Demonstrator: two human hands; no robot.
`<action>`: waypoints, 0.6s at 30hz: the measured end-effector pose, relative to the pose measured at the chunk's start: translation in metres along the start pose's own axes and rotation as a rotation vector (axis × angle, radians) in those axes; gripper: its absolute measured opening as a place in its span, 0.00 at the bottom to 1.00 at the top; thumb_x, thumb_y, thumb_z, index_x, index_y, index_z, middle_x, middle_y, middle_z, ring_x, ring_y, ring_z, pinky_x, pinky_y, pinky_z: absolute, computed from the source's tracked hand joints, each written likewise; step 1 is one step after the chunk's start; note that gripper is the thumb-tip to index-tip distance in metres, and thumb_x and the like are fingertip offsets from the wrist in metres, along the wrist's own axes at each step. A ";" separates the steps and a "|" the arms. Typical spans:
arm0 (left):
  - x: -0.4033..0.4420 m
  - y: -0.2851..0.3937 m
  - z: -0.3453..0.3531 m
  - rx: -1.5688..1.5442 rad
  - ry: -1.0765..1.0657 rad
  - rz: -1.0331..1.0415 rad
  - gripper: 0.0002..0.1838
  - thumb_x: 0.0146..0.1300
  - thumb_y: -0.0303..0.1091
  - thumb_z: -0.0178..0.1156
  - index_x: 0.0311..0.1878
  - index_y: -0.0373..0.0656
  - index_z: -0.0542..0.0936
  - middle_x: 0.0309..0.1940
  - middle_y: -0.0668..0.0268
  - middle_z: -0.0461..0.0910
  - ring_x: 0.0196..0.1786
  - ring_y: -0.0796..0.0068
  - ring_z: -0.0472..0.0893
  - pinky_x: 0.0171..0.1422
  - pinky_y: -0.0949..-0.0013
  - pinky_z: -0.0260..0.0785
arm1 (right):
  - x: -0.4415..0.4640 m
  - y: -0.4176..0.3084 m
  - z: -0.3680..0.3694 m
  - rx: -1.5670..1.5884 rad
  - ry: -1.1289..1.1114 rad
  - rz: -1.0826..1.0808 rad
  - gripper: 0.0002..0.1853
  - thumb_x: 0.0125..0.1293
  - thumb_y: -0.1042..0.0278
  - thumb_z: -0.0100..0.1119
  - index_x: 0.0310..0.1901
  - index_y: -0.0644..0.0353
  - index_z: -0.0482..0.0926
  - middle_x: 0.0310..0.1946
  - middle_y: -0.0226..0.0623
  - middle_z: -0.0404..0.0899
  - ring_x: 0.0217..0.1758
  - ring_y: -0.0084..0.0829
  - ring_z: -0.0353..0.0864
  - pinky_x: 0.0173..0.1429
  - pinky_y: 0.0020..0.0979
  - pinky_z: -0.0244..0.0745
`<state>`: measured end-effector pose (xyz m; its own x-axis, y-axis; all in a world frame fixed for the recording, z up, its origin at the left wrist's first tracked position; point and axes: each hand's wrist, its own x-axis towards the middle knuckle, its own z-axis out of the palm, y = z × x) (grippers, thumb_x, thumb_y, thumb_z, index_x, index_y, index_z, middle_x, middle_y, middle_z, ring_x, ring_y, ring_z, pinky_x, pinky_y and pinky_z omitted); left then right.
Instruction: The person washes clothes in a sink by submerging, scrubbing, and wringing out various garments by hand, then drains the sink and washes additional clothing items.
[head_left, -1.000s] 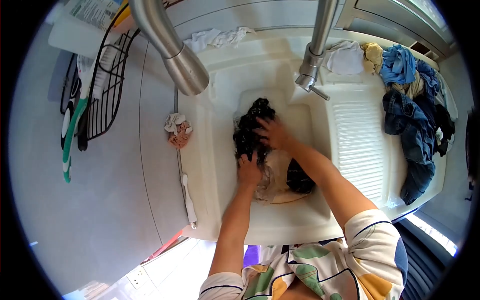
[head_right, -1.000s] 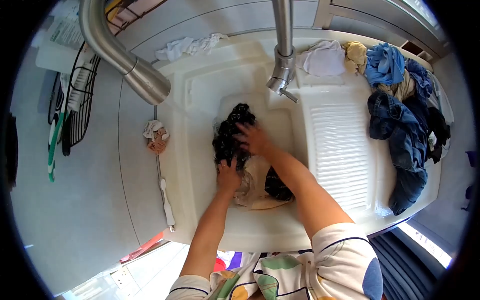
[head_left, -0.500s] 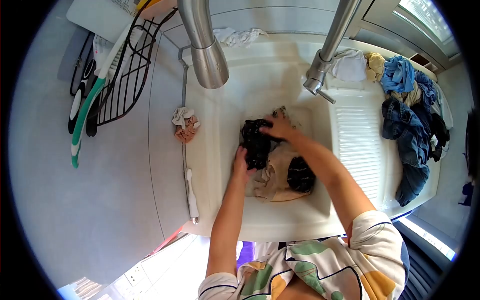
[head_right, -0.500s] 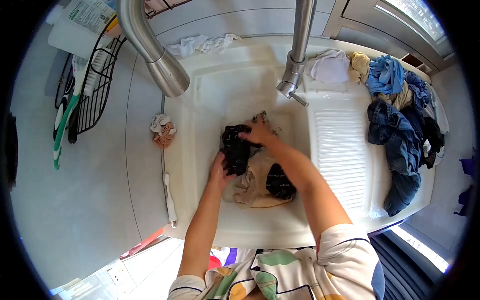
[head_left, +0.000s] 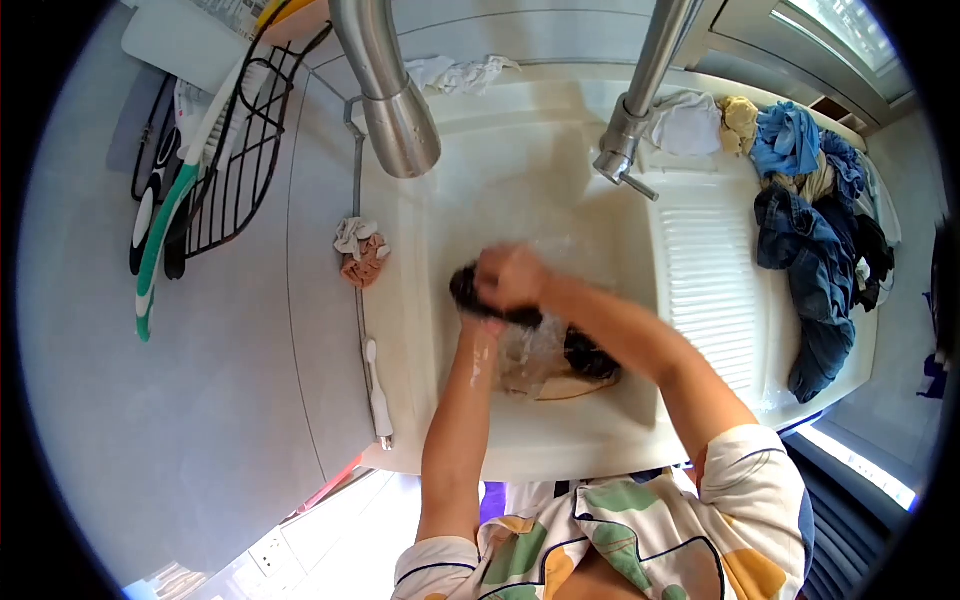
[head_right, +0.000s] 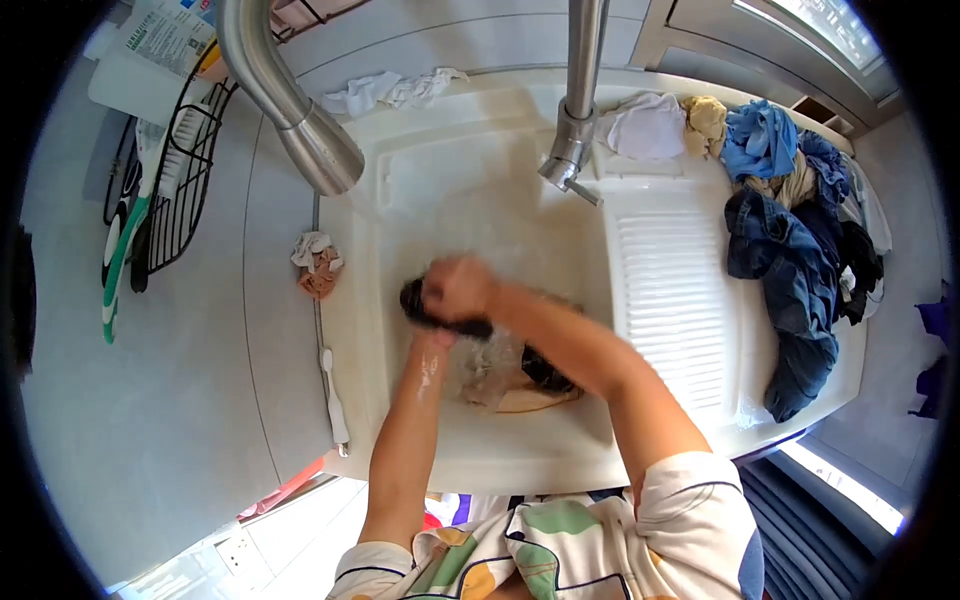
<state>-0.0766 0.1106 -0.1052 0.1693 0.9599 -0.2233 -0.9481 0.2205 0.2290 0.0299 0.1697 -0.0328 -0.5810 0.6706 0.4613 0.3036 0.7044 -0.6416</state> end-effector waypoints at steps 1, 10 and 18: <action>-0.004 0.005 0.057 0.021 0.154 -0.021 0.18 0.60 0.43 0.40 0.45 0.41 0.71 0.44 0.64 0.72 0.47 0.71 0.70 0.54 0.67 0.60 | 0.010 0.024 -0.014 -0.131 -0.004 0.126 0.06 0.40 0.64 0.54 0.20 0.54 0.72 0.21 0.36 0.71 0.27 0.39 0.71 0.29 0.37 0.68; -0.042 -0.041 -0.003 1.882 0.891 -0.136 0.24 0.50 0.40 0.56 0.46 0.36 0.64 0.42 0.53 0.71 0.47 0.56 0.70 0.51 0.61 0.61 | -0.070 0.085 -0.006 -0.656 -0.566 0.197 0.34 0.47 0.62 0.55 0.59 0.41 0.55 0.64 0.31 0.37 0.65 0.45 0.40 0.60 0.52 0.44; -0.041 -0.027 -0.006 1.992 0.857 -0.377 0.25 0.47 0.43 0.57 0.46 0.40 0.66 0.42 0.53 0.72 0.47 0.54 0.70 0.49 0.62 0.62 | -0.024 0.073 -0.038 -0.828 -1.544 0.716 0.30 0.50 0.56 0.53 0.57 0.43 0.59 0.61 0.38 0.48 0.63 0.39 0.47 0.55 0.48 0.54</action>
<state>-0.0594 0.0640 -0.1085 -0.4299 0.6800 -0.5939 0.6170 0.7015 0.3565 0.0945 0.2140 -0.0673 -0.1305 0.4109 -0.9023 0.7256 0.6597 0.1955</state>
